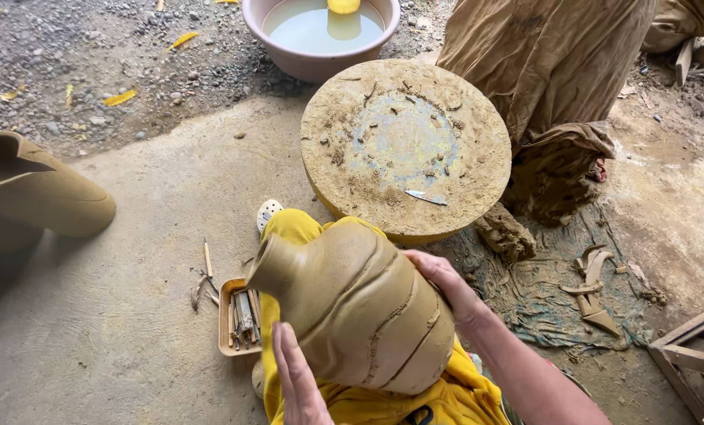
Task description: The person carves decorative grooves into a clay vase using a small metal scraper while rotating the piece by hand.
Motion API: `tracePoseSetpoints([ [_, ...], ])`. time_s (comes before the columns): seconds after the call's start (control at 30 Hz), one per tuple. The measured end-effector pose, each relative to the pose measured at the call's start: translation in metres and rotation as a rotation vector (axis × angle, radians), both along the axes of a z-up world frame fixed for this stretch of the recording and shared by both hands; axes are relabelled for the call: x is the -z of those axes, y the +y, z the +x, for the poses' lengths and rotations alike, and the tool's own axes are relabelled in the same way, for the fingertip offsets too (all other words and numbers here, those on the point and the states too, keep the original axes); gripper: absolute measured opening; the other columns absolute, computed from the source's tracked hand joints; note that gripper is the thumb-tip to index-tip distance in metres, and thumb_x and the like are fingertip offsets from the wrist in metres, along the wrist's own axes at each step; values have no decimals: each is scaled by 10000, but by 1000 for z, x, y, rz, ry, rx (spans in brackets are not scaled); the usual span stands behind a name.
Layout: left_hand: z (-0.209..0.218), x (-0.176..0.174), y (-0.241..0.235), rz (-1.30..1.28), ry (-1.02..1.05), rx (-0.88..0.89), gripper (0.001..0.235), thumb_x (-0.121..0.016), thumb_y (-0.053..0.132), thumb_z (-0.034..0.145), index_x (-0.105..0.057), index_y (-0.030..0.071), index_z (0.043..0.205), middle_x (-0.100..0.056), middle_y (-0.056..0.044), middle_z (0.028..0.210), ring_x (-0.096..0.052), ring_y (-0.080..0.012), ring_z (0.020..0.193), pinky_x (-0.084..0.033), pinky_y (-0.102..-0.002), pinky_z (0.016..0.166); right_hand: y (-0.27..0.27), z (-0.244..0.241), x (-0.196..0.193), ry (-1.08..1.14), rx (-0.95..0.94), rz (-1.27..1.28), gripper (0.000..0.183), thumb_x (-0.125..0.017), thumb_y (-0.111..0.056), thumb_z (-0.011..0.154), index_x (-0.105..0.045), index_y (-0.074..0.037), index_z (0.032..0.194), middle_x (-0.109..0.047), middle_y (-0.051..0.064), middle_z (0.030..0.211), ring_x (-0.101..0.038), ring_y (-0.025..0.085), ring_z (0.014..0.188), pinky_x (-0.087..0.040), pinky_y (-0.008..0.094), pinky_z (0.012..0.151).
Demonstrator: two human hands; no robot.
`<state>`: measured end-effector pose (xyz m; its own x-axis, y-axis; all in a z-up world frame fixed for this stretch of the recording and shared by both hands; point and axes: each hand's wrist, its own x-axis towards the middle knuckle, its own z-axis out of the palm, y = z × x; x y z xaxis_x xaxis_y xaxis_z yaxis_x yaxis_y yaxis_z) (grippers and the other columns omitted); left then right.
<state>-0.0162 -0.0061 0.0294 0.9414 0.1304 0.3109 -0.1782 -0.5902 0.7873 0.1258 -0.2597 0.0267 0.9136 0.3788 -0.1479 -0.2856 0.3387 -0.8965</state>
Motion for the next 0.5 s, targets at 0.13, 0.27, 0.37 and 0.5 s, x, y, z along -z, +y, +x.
tracePoseSetpoints([
  [0.13,11,27,9,-551,549,-484,734,-417,514,967,-325,112,1573,-342,-144,1654,-333,-301,1538,-262,-414,1226,14,-6,26,174,-82,149,528,-607,-347,998,-614,40,1357,-708,138,1257,-661,211,1132,-508,388,1011],
  [0.27,-28,37,22,297,-28,-149,664,-268,466,1109,-231,39,1616,-398,-285,1587,-453,-408,1431,-363,-481,1146,12,-17,38,-309,-89,-257,470,-561,-325,1023,-666,5,1341,-698,120,1327,-608,206,1264,-438,350,1101],
  [0.37,-38,33,29,229,-240,-117,1014,-368,793,929,-215,59,1613,-399,-261,1526,-419,-452,1406,-334,-563,1153,8,-21,33,-480,6,-440,354,-588,-232,1027,-714,10,1251,-711,123,1280,-631,214,1229,-464,340,1079],
  [0.5,-14,24,10,434,-476,-116,947,-224,802,953,-227,132,1622,-370,-283,1569,-310,-491,1481,-208,-705,1206,10,-28,11,-482,155,-474,195,-651,-90,996,-757,19,1119,-750,128,1186,-688,217,1123,-526,330,1007],
])
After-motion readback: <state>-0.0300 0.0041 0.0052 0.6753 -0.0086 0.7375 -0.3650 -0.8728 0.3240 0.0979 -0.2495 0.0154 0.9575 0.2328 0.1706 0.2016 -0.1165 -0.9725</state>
